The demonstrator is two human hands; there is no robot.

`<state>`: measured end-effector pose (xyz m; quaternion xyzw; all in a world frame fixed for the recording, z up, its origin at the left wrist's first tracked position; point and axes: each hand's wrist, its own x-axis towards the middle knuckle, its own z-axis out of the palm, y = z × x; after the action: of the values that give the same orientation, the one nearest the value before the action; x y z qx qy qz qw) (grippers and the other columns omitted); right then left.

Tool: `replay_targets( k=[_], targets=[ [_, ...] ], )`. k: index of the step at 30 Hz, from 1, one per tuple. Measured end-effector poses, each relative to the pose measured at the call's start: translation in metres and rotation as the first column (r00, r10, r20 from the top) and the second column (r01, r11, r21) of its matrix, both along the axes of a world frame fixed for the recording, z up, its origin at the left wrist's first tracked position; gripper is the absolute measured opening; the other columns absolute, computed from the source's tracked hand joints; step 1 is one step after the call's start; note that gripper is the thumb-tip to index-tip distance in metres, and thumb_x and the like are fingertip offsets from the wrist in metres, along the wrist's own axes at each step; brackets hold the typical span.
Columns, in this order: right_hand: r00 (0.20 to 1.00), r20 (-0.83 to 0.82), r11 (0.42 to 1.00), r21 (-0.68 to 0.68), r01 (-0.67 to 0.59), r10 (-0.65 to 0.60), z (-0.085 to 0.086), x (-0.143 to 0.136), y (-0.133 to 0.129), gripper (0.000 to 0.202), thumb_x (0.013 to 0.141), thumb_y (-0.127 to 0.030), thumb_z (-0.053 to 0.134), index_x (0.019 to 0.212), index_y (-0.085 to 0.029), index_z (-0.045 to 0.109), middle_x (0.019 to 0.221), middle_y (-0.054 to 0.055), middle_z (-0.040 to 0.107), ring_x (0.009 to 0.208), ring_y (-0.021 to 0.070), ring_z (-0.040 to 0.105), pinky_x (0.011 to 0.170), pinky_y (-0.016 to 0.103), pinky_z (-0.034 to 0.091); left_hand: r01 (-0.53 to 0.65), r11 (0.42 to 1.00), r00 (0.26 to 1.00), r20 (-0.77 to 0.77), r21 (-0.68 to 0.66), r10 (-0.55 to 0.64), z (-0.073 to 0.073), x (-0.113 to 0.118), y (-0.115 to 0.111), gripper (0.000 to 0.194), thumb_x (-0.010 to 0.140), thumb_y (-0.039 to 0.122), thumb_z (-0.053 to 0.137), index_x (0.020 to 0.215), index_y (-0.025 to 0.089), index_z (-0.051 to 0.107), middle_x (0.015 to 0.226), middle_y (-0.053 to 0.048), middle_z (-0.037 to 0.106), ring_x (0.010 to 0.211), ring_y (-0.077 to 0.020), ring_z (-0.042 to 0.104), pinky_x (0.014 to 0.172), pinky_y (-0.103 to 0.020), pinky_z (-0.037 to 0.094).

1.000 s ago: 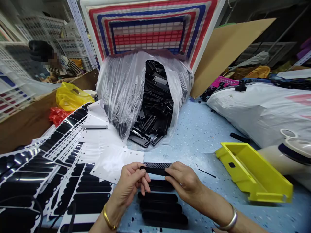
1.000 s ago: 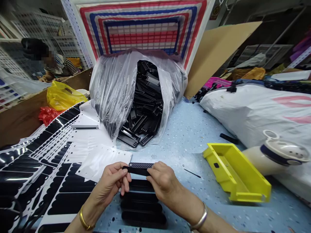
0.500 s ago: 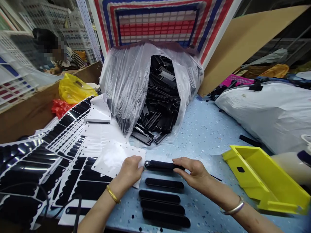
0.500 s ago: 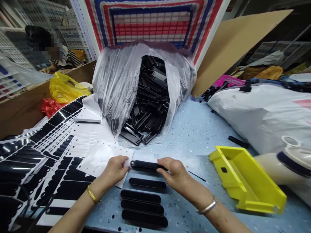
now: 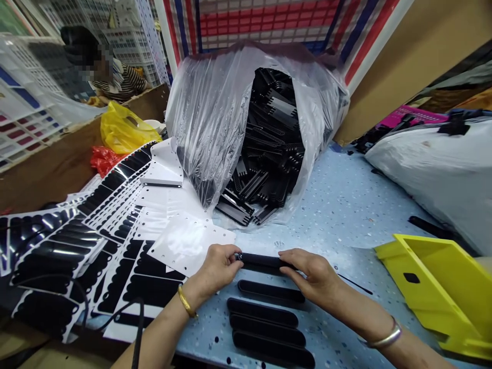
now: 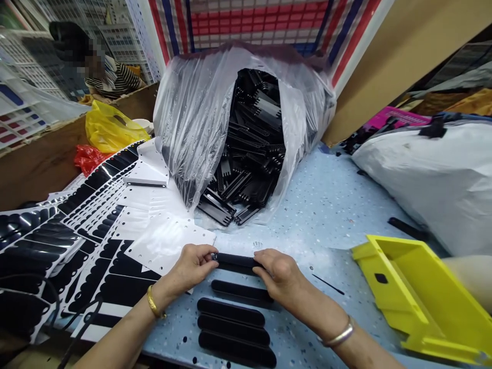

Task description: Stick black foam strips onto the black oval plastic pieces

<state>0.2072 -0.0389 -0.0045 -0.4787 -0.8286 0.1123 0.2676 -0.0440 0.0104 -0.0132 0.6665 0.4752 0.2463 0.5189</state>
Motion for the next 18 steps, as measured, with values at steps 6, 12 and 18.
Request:
replay_targets(
  k=[6,12,18],
  targets=[
    [1.0,-0.003,1.0,0.011,-0.015,0.015,0.0031,-0.0027,-0.002,0.02,0.09,-0.013,0.053,0.099,-0.017,0.07,0.089,0.01,0.075,0.078,0.022,0.072,0.07,0.033,0.062,-0.012,0.998,0.998,0.055,-0.058,0.015,-0.0009,-0.0034,-0.001,0.017,0.069,0.018,0.064,0.082,0.016,0.075,0.057,0.001,0.059,0.049,-0.0128,0.053,0.049,-0.023,0.042],
    [0.999,0.039,1.0,0.011,-0.009,0.009,-0.0002,-0.0039,-0.0015,0.019,0.087,-0.012,0.055,0.096,-0.019,0.071,0.087,0.01,0.075,0.075,0.0223,0.071,0.068,0.033,0.06,-0.055,0.985,0.988,0.13,-0.161,0.077,-0.0061,-0.0032,-0.0011,0.025,0.066,0.016,0.066,0.089,0.015,0.076,0.059,0.002,0.062,0.047,-0.0125,0.057,0.048,-0.023,0.045],
    [0.997,0.082,1.0,0.019,-0.007,0.005,0.0017,-0.0067,-0.0026,0.019,0.087,-0.011,0.054,0.09,-0.019,0.07,0.085,0.009,0.074,0.072,0.0222,0.07,0.066,0.033,0.058,-0.044,0.98,0.987,0.144,-0.193,0.073,-0.009,-0.0046,-0.0009,0.022,0.068,0.015,0.065,0.087,0.016,0.076,0.06,0.001,0.063,0.047,-0.0127,0.06,0.049,-0.022,0.048]
  ],
)
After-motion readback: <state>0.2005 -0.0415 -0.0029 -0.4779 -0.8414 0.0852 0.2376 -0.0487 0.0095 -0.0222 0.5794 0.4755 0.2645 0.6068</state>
